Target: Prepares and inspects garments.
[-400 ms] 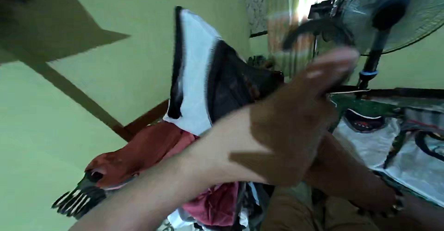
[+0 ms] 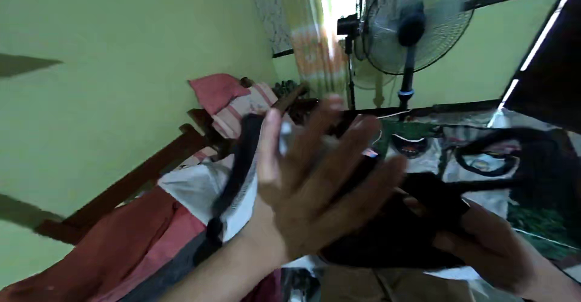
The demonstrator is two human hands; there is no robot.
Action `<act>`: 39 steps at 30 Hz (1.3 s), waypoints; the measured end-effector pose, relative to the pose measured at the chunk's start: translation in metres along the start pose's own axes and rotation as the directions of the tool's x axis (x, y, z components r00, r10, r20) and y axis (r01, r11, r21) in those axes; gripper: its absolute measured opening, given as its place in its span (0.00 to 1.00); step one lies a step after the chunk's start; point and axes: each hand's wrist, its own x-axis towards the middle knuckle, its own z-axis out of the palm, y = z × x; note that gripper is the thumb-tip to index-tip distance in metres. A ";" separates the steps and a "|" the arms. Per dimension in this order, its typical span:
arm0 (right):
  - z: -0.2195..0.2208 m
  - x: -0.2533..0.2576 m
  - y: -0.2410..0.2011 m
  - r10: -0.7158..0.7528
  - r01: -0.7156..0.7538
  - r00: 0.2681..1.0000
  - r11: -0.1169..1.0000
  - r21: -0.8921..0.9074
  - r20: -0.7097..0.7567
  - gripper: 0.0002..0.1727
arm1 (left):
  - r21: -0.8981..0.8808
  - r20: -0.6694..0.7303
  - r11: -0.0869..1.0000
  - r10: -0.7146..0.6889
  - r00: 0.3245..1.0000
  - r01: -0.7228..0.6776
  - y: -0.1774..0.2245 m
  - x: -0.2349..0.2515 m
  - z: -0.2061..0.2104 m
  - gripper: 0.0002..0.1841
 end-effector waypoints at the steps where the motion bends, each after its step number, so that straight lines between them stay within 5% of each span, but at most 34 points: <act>1: -0.010 -0.013 0.005 -0.040 0.040 0.999 0.999 -0.029 -0.012 0.18 | -0.005 -0.008 0.998 -0.069 0.998 0.069 -0.001 -0.001 0.006 0.31; 5: -0.049 -0.049 0.005 -0.078 0.077 0.997 0.997 -0.018 -0.020 0.19 | -0.163 0.038 0.951 -0.259 0.965 0.262 0.022 -0.005 0.032 0.30; 9: -0.068 -0.085 0.003 0.102 -0.104 0.994 0.992 -0.070 -0.032 0.15 | -0.353 0.063 0.857 -0.377 0.924 0.375 0.057 -0.025 0.077 0.15; 15: -0.041 -0.127 0.038 0.293 -0.305 0.952 0.933 -0.191 -0.085 0.14 | -0.481 0.321 0.670 -0.466 0.825 0.566 0.111 -0.074 0.134 0.10; 20: -0.023 -0.136 0.064 0.440 -0.430 0.898 0.874 -0.227 -0.004 0.11 | -0.410 0.502 0.479 -0.592 0.630 0.776 0.108 -0.106 0.137 0.12; 25: -0.030 -0.138 0.075 0.552 -0.547 0.832 0.834 0.079 -0.062 0.07 | -0.355 0.542 0.269 -0.722 0.431 0.895 0.079 -0.140 0.132 0.15; 30: -0.011 -0.117 0.085 0.457 -0.387 0.883 0.839 0.383 -0.108 0.07 | -0.324 0.827 -0.139 -0.522 0.208 0.936 0.129 -0.134 0.140 0.15; 33: -0.013 -0.094 0.087 0.319 -0.182 0.931 0.826 0.534 -0.177 0.07 | -0.285 0.870 -0.017 -0.424 0.252 0.958 0.150 -0.125 0.157 0.15; 35: -0.023 -0.085 0.083 0.362 -0.115 0.893 0.756 0.645 -0.266 0.09 | -0.349 0.863 -0.072 -0.415 0.290 0.934 0.152 -0.133 0.167 0.14; 36: -0.029 -0.082 0.083 0.410 -0.083 0.860 0.699 0.711 -0.303 0.10 | -0.426 0.846 -0.095 -0.394 0.359 0.900 0.153 -0.149 0.176 0.15; 39: -0.044 -0.076 0.088 0.583 0.039 0.740 0.460 0.887 -0.335 0.14 | -0.524 0.852 -0.272 -0.154 0.501 0.807 0.163 -0.167 0.189 0.29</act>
